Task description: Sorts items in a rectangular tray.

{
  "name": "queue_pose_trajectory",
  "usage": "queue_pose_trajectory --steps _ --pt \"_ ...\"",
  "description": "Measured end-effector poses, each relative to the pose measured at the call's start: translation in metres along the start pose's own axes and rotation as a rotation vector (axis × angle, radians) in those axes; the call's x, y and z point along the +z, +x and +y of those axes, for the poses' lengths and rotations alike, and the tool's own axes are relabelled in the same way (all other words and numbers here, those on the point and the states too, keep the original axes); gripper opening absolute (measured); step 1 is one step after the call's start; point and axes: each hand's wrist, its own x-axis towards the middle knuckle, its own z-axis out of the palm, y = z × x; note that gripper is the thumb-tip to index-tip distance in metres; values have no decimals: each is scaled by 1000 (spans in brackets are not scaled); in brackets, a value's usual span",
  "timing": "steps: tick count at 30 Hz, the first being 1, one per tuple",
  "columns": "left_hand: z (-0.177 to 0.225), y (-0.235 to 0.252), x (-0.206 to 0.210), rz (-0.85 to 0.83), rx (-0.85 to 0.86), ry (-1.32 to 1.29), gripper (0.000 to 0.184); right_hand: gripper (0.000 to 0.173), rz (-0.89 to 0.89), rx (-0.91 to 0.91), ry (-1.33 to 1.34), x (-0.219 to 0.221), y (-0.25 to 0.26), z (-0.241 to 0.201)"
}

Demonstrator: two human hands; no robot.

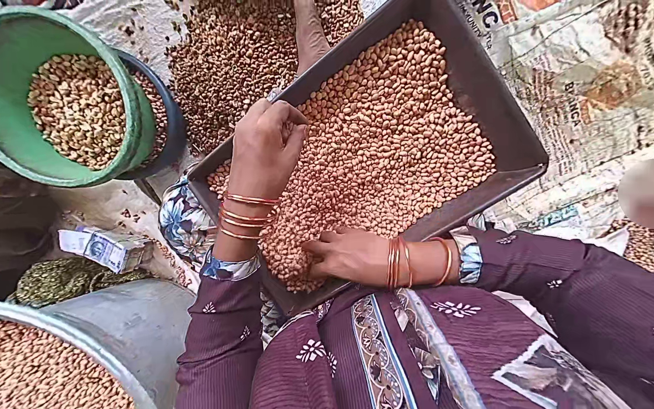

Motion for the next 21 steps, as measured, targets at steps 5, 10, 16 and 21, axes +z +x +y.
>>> queue_pose_trajectory --steps 5,10,16,21 --pt "-4 -9 10 -118 61 -16 16 20 109 313 -275 -26 -76 37" --pt "-13 25 46 -54 101 10 23 20 240 821 -299 -71 -124 54" --pt "-5 44 61 -213 137 235 27 41 275 1086 -194 -94 -155 59" --pt "3 41 69 -211 157 334 27 56 202 1180 -103 -89 -145 70"
